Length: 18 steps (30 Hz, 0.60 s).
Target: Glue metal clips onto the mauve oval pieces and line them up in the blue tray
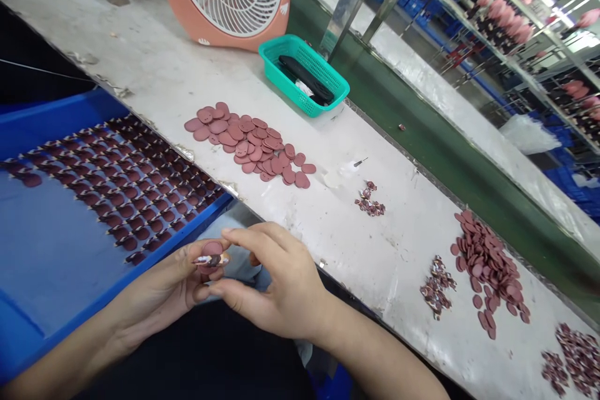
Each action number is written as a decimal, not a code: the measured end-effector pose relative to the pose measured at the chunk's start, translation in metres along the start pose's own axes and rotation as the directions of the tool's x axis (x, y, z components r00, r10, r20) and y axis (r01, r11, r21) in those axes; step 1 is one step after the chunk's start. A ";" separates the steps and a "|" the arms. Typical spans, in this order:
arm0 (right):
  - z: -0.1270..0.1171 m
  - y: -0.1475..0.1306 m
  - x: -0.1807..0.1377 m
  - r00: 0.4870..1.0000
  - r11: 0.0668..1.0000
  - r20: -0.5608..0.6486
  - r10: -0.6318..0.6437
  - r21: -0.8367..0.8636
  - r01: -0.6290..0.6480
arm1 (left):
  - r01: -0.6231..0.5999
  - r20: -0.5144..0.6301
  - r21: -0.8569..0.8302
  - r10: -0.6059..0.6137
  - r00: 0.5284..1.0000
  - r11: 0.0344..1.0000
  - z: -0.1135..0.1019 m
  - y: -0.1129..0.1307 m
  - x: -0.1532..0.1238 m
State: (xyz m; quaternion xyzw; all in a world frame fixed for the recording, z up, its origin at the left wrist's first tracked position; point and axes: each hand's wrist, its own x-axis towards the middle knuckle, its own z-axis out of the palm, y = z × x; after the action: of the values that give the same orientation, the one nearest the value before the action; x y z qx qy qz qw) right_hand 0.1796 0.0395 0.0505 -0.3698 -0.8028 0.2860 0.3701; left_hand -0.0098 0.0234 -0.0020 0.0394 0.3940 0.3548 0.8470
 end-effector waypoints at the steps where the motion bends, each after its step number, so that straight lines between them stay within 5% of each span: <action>1: 0.000 0.000 0.000 1.000 1.000 0.008 0.008 0.009 -0.008 | 0.002 0.013 -0.013 -0.002 1.000 1.000 -0.001 0.001 0.000; 12: 0.013 0.002 0.008 0.993 0.993 0.098 0.073 0.085 -0.082 | -0.037 0.034 0.002 0.037 0.999 0.999 -0.008 0.007 -0.001; 15: 0.019 0.003 0.009 0.998 0.998 0.036 0.045 0.048 -0.047 | -0.057 0.071 0.009 0.056 0.996 0.998 -0.011 0.008 -0.001; 18: 0.032 0.005 0.010 0.993 0.990 -0.111 -0.030 -0.141 0.014 | -0.210 -0.007 0.026 0.211 0.978 0.977 -0.014 0.006 -0.004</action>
State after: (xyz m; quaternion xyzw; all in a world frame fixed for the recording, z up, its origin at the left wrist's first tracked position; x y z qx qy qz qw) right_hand 0.1512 0.0440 0.0325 -0.4015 -0.8028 0.2034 0.3910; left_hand -0.0250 0.0218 -0.0071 0.0896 0.3960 0.4377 0.8022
